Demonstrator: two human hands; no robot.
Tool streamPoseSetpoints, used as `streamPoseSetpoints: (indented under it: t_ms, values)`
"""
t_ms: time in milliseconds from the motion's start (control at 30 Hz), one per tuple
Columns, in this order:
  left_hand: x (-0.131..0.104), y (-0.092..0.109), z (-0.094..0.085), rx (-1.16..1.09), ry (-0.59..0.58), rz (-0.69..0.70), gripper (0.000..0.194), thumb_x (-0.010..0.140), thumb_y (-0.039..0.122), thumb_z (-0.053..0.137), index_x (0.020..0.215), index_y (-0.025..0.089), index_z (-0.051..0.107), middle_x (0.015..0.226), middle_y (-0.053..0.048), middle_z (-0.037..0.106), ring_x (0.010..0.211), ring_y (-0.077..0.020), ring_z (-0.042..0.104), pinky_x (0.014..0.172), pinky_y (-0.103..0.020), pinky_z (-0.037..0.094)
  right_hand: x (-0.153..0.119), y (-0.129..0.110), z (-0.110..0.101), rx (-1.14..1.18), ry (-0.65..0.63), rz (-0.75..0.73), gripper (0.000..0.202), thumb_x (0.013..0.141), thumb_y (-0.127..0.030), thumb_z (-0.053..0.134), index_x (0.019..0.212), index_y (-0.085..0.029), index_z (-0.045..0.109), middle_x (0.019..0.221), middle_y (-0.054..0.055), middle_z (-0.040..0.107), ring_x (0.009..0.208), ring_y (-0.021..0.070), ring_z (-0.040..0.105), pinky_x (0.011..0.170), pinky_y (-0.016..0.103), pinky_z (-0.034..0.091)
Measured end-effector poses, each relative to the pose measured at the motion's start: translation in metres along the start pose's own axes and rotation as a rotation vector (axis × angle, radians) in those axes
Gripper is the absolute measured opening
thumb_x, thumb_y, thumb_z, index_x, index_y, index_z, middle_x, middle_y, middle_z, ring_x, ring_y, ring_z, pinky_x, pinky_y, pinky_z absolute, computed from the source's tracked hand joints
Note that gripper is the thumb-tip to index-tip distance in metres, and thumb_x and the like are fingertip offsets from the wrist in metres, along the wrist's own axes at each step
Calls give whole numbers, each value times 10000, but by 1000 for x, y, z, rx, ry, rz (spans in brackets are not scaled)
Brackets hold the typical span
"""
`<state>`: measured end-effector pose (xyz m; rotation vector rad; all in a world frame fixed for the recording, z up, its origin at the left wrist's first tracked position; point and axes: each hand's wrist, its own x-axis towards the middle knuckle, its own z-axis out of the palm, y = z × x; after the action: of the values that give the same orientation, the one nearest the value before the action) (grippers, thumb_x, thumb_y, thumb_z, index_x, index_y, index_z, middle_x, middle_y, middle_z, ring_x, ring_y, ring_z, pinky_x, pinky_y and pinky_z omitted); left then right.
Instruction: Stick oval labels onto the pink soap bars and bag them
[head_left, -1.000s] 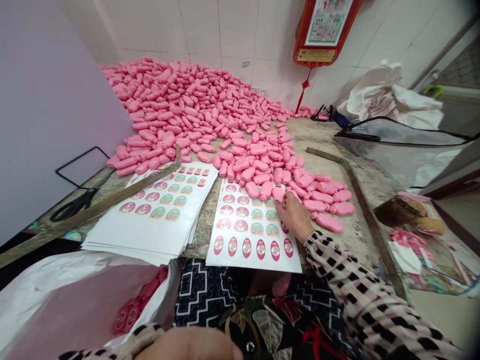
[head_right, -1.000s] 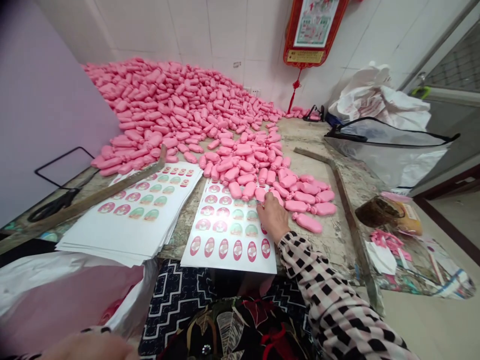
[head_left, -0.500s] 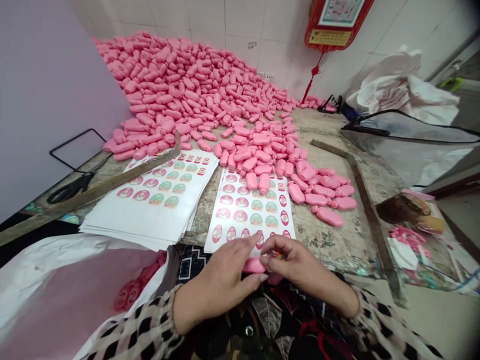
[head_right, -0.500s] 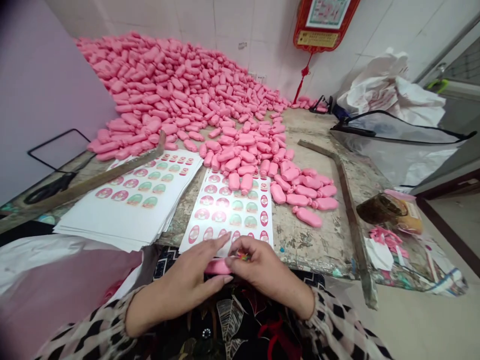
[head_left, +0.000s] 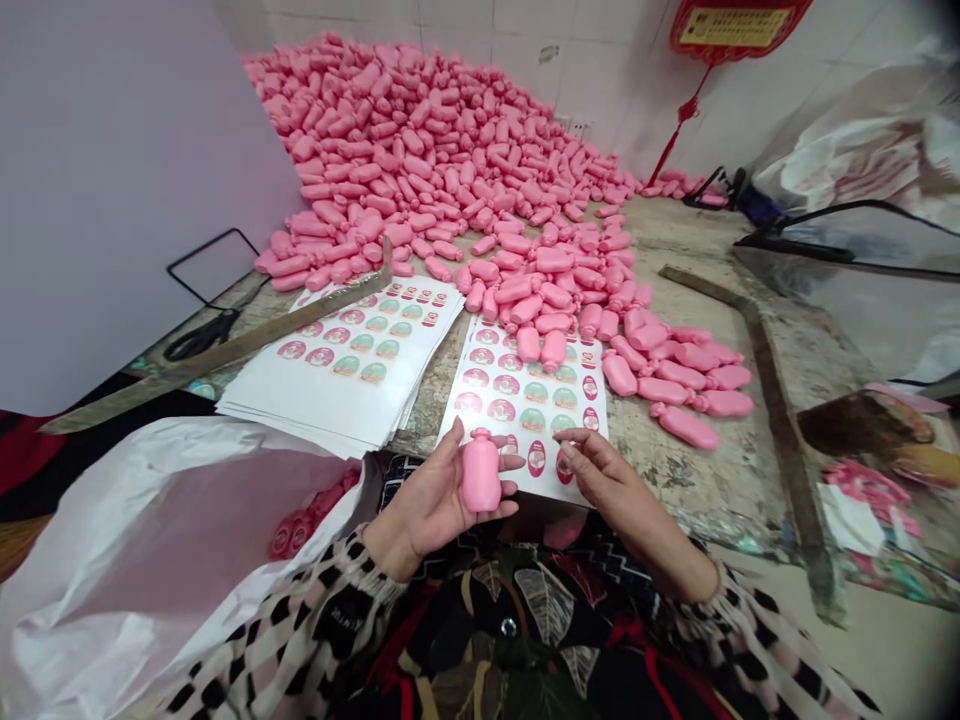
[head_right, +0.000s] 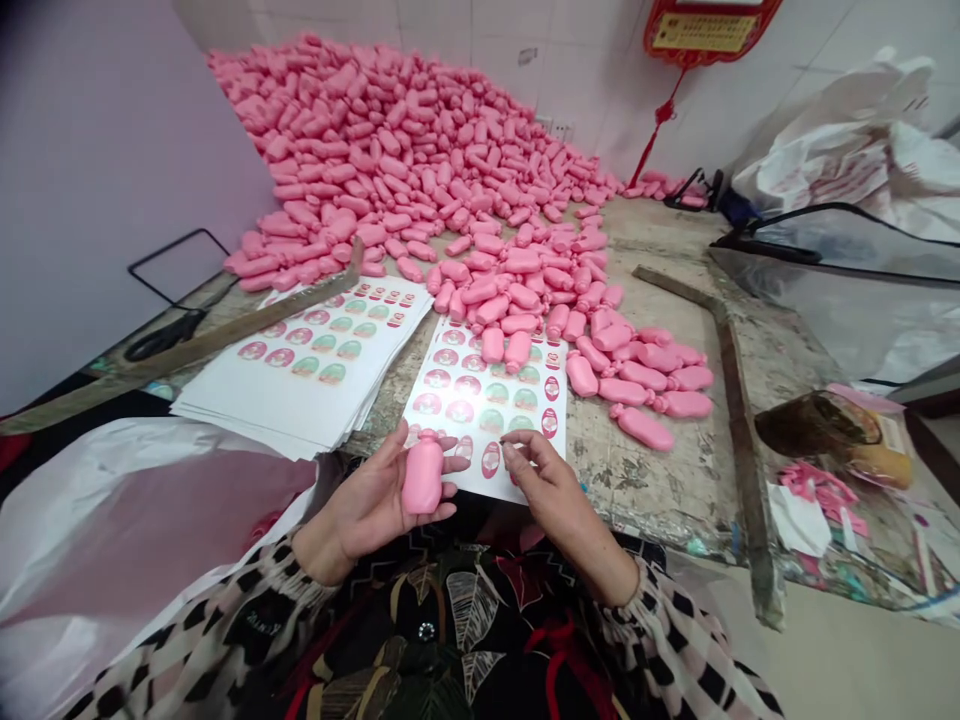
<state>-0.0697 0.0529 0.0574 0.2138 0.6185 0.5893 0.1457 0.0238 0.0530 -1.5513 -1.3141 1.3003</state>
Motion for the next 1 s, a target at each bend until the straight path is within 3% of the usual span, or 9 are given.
streamPoseSetpoints:
  t_ms: [100, 167, 300, 400, 500, 633, 833, 900, 1000]
  values:
    - [3, -3, 4, 8, -9, -32, 504, 866, 533, 398, 1181, 146, 464, 1090, -147, 611, 740, -195, 647, 721, -396, 513, -3, 15, -14, -98, 14, -7, 350, 847, -509, 419, 859, -191, 564, 730, -2, 563, 664, 136, 508, 606, 248, 407]
    - [5, -5, 6, 73, 29, -29, 440, 857, 459, 477, 1179, 160, 461, 1058, -132, 622, 708, -169, 637, 686, -353, 511, 3, 23, -28, -194, 96, -14, 354, 847, -499, 422, 852, -183, 583, 740, 10, 591, 681, 150, 528, 624, 258, 413]
    - [14, -9, 12, 303, 107, 42, 300, 777, 282, 623, 1019, 164, 491, 873, -83, 653, 586, -118, 578, 536, -249, 451, 25, 30, -62, -597, 411, -93, 365, 853, -475, 436, 1034, -200, 592, 953, 46, 630, 831, 186, 562, 711, 287, 412]
    - [23, -7, 23, 500, 105, 95, 269, 705, 246, 682, 866, 175, 478, 791, -49, 649, 529, -105, 548, 497, -231, 409, 41, 27, -77, -949, 519, -118, 353, 893, -405, 393, 1144, -217, 554, 1021, 64, 602, 884, 197, 550, 739, 294, 386]
    - [34, -2, 37, 691, 138, 145, 277, 650, 236, 707, 784, 177, 472, 775, -11, 625, 512, -84, 523, 515, -227, 404, 54, 24, -79, -1169, 540, -76, 373, 922, -376, 336, 1220, -233, 510, 992, 79, 575, 851, 200, 541, 688, 285, 365]
    - [54, 5, 47, 1051, 137, 215, 230, 671, 295, 665, 792, 185, 503, 678, 38, 552, 554, -96, 503, 557, -233, 397, 70, 20, -73, -1289, 487, -117, 397, 936, -391, 290, 1280, -282, 457, 963, 78, 553, 831, 202, 531, 668, 286, 353]
    - [92, 14, 62, 2042, 59, 504, 89, 745, 280, 542, 804, 214, 544, 785, -5, 591, 746, -181, 563, 647, -278, 408, 91, 15, -78, -1345, 409, -50, 391, 941, -326, 264, 1269, -260, 467, 1008, 108, 550, 856, 217, 537, 698, 307, 378]
    - [105, 15, 69, 2183, 88, 534, 109, 771, 268, 496, 841, 211, 556, 818, -35, 593, 787, -208, 569, 670, -304, 416, 93, 15, -83, -1339, 431, -25, 401, 943, -331, 247, 1283, -264, 449, 1037, 111, 545, 857, 219, 537, 705, 311, 386]
    - [122, 13, 75, 2224, 84, 559, 180, 791, 245, 462, 915, 195, 583, 930, -79, 593, 869, -235, 571, 738, -341, 426, 95, 17, -88, -1337, 447, -12, 421, 942, -367, 227, 1303, -282, 427, 1053, 107, 541, 842, 222, 535, 708, 319, 392]
